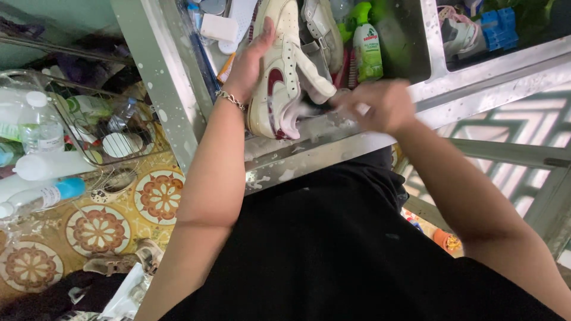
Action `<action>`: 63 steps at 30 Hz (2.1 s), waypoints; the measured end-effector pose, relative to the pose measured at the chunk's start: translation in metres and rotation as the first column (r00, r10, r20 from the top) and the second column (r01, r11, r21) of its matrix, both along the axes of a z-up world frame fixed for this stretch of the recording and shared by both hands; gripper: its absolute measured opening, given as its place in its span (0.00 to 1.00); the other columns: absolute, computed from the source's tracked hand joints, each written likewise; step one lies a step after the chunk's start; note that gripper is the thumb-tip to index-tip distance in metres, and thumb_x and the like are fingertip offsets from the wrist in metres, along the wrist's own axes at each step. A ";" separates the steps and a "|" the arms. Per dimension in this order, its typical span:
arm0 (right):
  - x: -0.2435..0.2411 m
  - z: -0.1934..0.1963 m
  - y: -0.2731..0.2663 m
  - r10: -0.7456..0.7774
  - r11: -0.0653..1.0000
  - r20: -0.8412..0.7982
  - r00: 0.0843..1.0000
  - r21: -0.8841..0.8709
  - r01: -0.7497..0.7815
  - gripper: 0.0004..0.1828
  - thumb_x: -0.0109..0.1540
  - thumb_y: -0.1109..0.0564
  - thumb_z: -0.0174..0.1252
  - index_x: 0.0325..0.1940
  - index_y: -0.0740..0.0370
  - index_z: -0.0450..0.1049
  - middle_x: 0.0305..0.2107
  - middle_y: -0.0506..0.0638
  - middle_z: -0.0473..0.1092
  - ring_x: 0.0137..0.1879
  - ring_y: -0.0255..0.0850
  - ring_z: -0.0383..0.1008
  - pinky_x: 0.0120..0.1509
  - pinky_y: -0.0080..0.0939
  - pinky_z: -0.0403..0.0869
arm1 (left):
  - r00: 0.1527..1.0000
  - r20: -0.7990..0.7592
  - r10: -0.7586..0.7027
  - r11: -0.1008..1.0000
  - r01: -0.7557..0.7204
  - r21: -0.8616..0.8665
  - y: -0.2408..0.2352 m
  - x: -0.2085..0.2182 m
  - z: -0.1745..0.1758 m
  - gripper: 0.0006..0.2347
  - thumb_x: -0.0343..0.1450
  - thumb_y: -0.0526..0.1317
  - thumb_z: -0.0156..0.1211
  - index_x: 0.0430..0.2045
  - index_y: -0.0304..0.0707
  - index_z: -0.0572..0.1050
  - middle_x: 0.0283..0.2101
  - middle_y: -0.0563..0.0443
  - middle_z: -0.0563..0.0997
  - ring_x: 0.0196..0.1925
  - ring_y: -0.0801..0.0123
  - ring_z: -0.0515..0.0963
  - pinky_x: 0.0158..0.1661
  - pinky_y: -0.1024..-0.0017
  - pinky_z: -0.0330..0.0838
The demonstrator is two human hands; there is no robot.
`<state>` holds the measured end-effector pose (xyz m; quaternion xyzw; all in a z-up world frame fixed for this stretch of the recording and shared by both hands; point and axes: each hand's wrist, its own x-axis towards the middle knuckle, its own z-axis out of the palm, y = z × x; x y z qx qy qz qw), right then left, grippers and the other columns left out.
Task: Cleaning sneakers with a brush and water, then applying a white coating with a paintbrush.
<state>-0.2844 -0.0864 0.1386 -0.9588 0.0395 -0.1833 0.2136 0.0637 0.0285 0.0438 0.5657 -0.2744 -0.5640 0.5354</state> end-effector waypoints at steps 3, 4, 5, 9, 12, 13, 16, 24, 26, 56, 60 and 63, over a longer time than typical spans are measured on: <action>0.007 -0.008 -0.011 0.018 0.999 0.122 0.992 -0.034 -0.013 0.12 0.83 0.67 0.72 0.49 0.59 0.95 0.29 0.53 0.90 0.23 0.33 0.83 0.17 0.30 0.64 | 1.000 0.030 0.009 0.999 -0.007 -0.053 0.001 -0.002 0.001 0.50 0.77 0.79 0.51 0.90 0.44 0.63 0.94 0.38 0.62 0.97 0.52 0.62 0.92 0.50 0.54; 0.011 -0.007 0.011 0.018 0.999 0.124 0.992 -0.034 -0.014 0.12 0.83 0.67 0.72 0.49 0.59 0.95 0.29 0.53 0.90 0.23 0.33 0.83 0.17 0.30 0.64 | 0.999 0.032 0.009 0.999 -0.007 -0.053 -0.001 -0.001 -0.011 0.50 0.77 0.79 0.51 0.90 0.44 0.63 0.94 0.38 0.62 0.97 0.52 0.62 0.92 0.50 0.54; 0.014 -0.006 0.033 0.012 1.000 0.075 0.997 0.002 -0.012 0.10 0.80 0.68 0.73 0.51 0.56 0.96 0.28 0.51 0.89 0.24 0.33 0.84 0.17 0.30 0.64 | 0.999 0.011 -0.031 0.994 0.032 -0.109 -0.002 -0.001 -0.023 0.48 0.80 0.78 0.51 0.91 0.44 0.59 0.95 0.38 0.60 0.98 0.53 0.61 0.93 0.51 0.53; 0.006 0.004 -0.007 -0.051 0.988 0.011 0.999 -0.149 0.052 0.15 0.87 0.54 0.72 0.47 0.44 0.97 0.30 0.45 0.90 0.30 0.32 0.90 0.25 0.26 0.71 | 0.999 0.027 -0.046 0.999 0.046 -0.003 -0.001 -0.001 -0.002 0.53 0.74 0.82 0.49 0.91 0.47 0.61 0.96 0.40 0.57 0.98 0.50 0.59 0.92 0.45 0.49; 0.019 0.007 0.010 -0.055 0.998 0.087 0.995 0.006 0.054 0.12 0.77 0.74 0.77 0.46 0.61 0.96 0.41 0.58 0.95 0.33 0.33 0.92 0.25 0.30 0.82 | 0.997 0.071 0.010 1.000 -0.012 0.019 0.001 -0.002 0.021 0.53 0.70 0.83 0.54 0.87 0.46 0.70 0.92 0.41 0.68 0.95 0.57 0.67 0.90 0.55 0.58; 0.009 -0.007 0.022 -0.051 0.999 0.088 0.995 0.003 0.051 0.12 0.77 0.74 0.77 0.46 0.61 0.96 0.41 0.58 0.95 0.33 0.33 0.92 0.25 0.30 0.82 | 0.997 0.073 0.014 1.000 -0.015 0.015 -0.002 -0.002 0.015 0.53 0.70 0.83 0.54 0.87 0.46 0.70 0.92 0.41 0.68 0.95 0.57 0.67 0.90 0.55 0.58; -0.014 -0.034 0.031 -0.168 0.978 -0.038 0.985 -0.132 0.162 0.11 0.79 0.50 0.76 0.62 0.28 0.96 0.38 0.26 0.89 0.29 0.23 0.74 0.25 0.33 0.56 | 0.993 -0.035 -0.113 0.992 0.111 -0.052 -0.001 -0.002 0.005 0.59 0.70 0.85 0.51 0.93 0.41 0.56 0.97 0.35 0.52 0.99 0.46 0.53 0.92 0.43 0.48; -0.008 0.008 0.108 -0.296 0.839 -0.373 0.879 0.339 0.426 0.13 0.78 0.48 0.74 0.66 0.46 0.93 0.34 0.46 0.87 0.26 0.44 0.79 0.39 0.45 0.73 | 0.875 0.479 -0.068 0.997 0.073 0.008 0.017 -0.005 0.006 0.46 0.77 0.81 0.23 0.86 0.60 0.68 0.90 0.46 0.73 0.95 0.50 0.70 0.93 0.36 0.34; -0.006 0.021 0.125 -0.294 0.627 -0.461 0.837 0.568 0.533 0.06 0.78 0.51 0.72 0.53 0.54 0.90 0.40 0.52 0.88 0.54 0.49 0.84 0.52 0.46 0.79 | 0.796 0.601 -0.078 0.996 0.089 0.011 0.020 -0.009 -0.006 0.42 0.82 0.78 0.24 0.89 0.60 0.63 0.89 0.38 0.74 0.54 0.66 0.62 0.53 0.61 0.49; 0.055 0.053 0.061 -0.170 0.985 -0.749 0.641 -0.111 0.131 0.22 0.84 0.49 0.58 0.84 0.32 0.76 0.36 0.38 0.78 0.30 0.34 0.75 0.25 0.38 0.68 | 0.911 0.401 -0.091 0.994 0.062 0.084 0.020 -0.002 0.034 0.49 0.70 0.86 0.35 0.82 0.64 0.75 0.88 0.41 0.75 0.96 0.43 0.56 0.89 0.43 0.48; 0.001 -0.017 0.025 -0.298 0.905 -0.082 0.951 -0.341 0.254 0.12 0.82 0.52 0.80 0.67 0.32 0.96 0.34 0.35 0.90 0.35 0.30 0.88 0.23 0.31 0.62 | 0.976 0.220 0.013 0.970 -0.066 0.233 0.022 -0.009 0.084 0.61 0.54 0.90 0.49 0.82 0.58 0.79 0.94 0.38 0.63 0.97 0.47 0.56 0.90 0.39 0.46; 0.013 -0.016 0.088 -0.026 0.999 -0.002 1.000 -0.044 0.026 0.17 0.82 0.64 0.68 0.72 0.52 0.92 0.20 0.36 0.70 0.20 0.28 0.61 0.20 0.36 0.51 | 0.930 0.338 -0.145 0.980 0.088 0.179 0.021 -0.004 0.061 0.59 0.62 0.90 0.28 0.85 0.58 0.72 0.91 0.40 0.73 0.98 0.42 0.51 0.86 0.24 0.40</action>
